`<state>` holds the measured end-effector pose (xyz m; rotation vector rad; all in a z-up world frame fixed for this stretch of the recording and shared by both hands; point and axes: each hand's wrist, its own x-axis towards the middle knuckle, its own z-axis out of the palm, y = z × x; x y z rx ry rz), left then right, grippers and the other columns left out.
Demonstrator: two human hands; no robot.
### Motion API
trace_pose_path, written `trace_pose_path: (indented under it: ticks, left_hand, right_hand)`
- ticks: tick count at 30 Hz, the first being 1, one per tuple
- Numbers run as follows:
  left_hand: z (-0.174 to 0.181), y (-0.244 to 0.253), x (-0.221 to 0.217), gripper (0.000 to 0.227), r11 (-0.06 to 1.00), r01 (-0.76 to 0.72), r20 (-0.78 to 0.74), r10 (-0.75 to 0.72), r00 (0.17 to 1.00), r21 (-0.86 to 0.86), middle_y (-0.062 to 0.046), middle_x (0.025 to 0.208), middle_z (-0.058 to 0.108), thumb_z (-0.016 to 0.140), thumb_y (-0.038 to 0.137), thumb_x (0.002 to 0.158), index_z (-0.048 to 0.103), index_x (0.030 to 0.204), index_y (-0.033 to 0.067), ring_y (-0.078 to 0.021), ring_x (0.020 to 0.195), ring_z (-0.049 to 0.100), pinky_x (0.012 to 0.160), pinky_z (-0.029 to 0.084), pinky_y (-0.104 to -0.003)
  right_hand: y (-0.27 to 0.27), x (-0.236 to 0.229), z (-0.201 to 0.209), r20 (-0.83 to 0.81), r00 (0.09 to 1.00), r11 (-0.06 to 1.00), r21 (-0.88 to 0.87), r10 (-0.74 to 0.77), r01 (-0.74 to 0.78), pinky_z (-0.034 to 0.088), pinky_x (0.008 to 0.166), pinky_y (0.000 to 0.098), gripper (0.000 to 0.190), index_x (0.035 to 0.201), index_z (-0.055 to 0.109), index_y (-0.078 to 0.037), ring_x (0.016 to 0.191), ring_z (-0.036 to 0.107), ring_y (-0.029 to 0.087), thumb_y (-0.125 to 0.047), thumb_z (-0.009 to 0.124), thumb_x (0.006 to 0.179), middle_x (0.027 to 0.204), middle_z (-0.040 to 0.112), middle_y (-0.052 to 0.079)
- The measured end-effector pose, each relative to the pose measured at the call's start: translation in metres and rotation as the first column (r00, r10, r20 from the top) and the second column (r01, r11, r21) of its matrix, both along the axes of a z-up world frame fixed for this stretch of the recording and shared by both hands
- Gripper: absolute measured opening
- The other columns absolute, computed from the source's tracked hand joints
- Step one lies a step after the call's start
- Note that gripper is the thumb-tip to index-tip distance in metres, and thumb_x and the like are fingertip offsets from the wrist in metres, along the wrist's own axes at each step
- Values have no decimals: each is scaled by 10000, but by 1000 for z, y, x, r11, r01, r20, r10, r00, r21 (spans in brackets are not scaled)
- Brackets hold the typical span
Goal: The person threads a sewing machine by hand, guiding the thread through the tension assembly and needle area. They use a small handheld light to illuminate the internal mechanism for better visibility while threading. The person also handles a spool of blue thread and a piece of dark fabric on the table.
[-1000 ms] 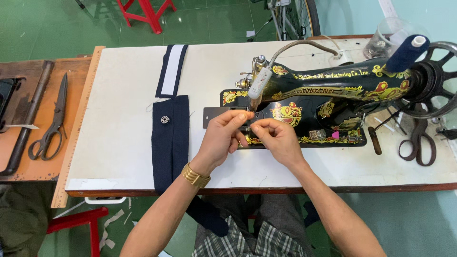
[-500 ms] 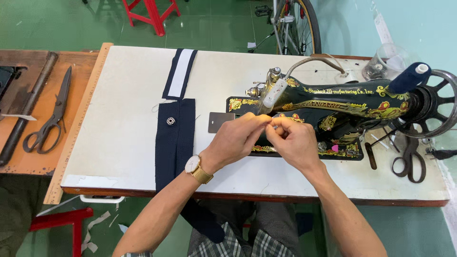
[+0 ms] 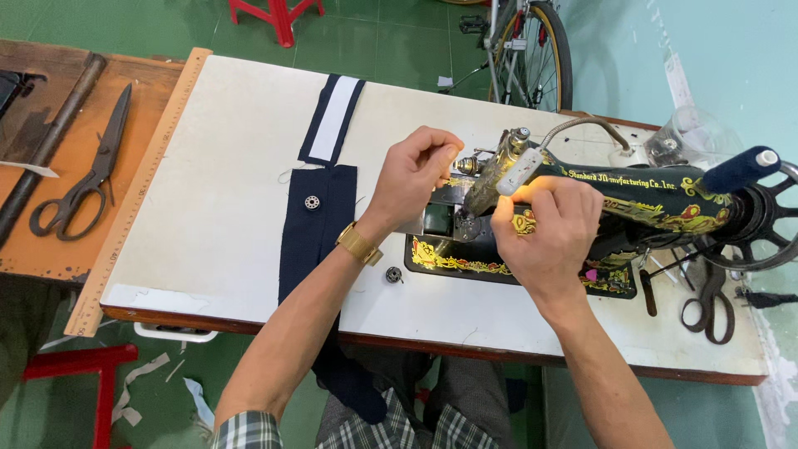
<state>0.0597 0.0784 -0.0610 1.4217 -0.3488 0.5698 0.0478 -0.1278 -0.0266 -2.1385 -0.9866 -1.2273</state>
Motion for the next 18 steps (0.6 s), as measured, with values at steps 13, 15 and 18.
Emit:
trace_pose_path:
  ticks: [13, 15, 18]
  left_hand:
    - [-15, -7, 24, 129, 995, 8, 10, -7, 1000, -95, -25, 838, 566, 586, 139, 1030, 694, 1040, 68, -43, 768, 536, 621, 526, -209]
    - [-14, -8, 24, 131, 997, -2, 10, 2, 1000, -76, -15, 854, 546, 581, 140, 1035, 694, 1039, 72, -41, 785, 524, 620, 517, -196]
    - [-15, -9, 26, 128, 999, -15, 15, 16, 1000, -41, 2, 873, 522, 578, 140, 1039, 694, 1038, 87, -38, 800, 511, 616, 499, -180]
  right_hand:
    - [29, 38, -40, 270, 959, 996, 31, -84, 78, 345, 997, 550, 286, 1157, 664, -88, 1119, 440, 436, -124, 811, 914, 1239, 450, 216]
    - [30, 38, -41, 278, 955, 994, 25, -107, 105, 347, 994, 551, 280, 1163, 679, -100, 1118, 462, 438, -160, 811, 924, 1234, 466, 226]
    - [32, 37, -41, 278, 947, 986, 19, -162, 163, 350, 993, 551, 243, 1142, 709, -125, 1118, 475, 438, -219, 804, 938, 1234, 485, 229]
